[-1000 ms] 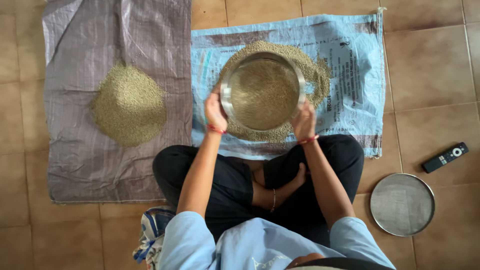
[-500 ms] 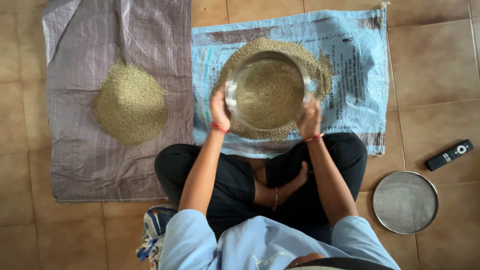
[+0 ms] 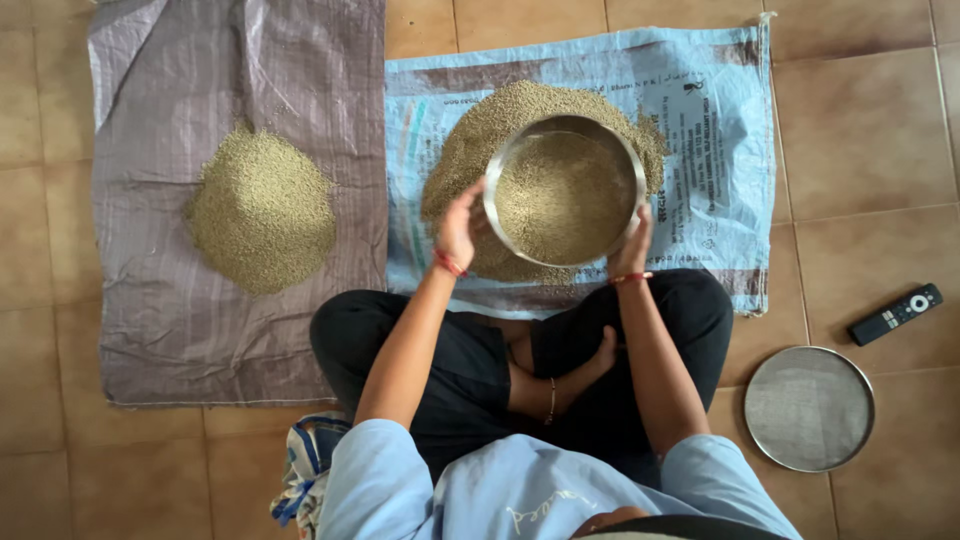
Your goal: The person sits on the floor and uses a round metal sieve to sift grains from a large pile on a sack. They shake the sieve to separate finer particles, which fall onto a cloth, and periodically pour the remaining grains back onto the pile.
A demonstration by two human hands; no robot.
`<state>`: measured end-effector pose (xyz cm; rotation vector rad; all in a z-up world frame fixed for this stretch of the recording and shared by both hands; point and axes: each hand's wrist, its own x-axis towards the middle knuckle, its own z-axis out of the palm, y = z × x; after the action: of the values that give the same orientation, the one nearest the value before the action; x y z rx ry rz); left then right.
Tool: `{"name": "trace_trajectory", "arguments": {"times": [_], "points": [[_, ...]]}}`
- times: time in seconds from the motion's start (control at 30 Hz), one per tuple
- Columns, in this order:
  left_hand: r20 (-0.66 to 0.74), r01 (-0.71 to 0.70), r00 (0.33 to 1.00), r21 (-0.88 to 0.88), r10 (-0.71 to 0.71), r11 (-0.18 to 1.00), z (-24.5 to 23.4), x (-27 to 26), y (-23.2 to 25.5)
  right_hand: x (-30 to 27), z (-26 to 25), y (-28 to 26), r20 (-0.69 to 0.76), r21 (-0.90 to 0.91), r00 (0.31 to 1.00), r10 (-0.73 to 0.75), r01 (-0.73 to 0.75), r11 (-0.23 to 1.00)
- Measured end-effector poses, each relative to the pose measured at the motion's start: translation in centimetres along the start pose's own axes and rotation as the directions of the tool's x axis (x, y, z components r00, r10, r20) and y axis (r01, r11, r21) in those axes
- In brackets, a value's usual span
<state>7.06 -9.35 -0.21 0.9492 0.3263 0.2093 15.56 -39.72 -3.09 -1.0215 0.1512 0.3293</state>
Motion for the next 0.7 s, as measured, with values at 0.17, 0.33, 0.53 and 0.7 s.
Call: {"name": "trace_trajectory", "arguments": {"times": [0.17, 0.33, 0.53, 0.7], "points": [[-0.267, -0.094, 0.964, -0.308, 0.009, 0.947, -1.9, 0.8, 3.1, -1.9, 4.8, -0.8, 0.344, -0.231, 0.939, 0.017, 0.067, 0.971], [-0.283, 0.163, 0.936, -0.181, -0.210, 0.970, -0.3, 0.1, 2.1, 0.2, 1.6, 0.7, 0.079, -0.220, 0.996, -0.038, 0.054, 0.974], [0.066, -0.081, 0.995, 0.061, 0.077, 0.995, -0.5, 0.0, -1.6, 0.8, -1.2, 0.6, -0.060, 0.061, 0.996, -0.061, 0.065, 0.996], [-0.292, -0.021, 0.952, -0.366, -0.094, 0.930, -4.4, 2.3, -0.3, -1.0, 3.2, 0.8, 0.354, -0.078, 0.933, 0.068, -0.043, 0.996]]}}
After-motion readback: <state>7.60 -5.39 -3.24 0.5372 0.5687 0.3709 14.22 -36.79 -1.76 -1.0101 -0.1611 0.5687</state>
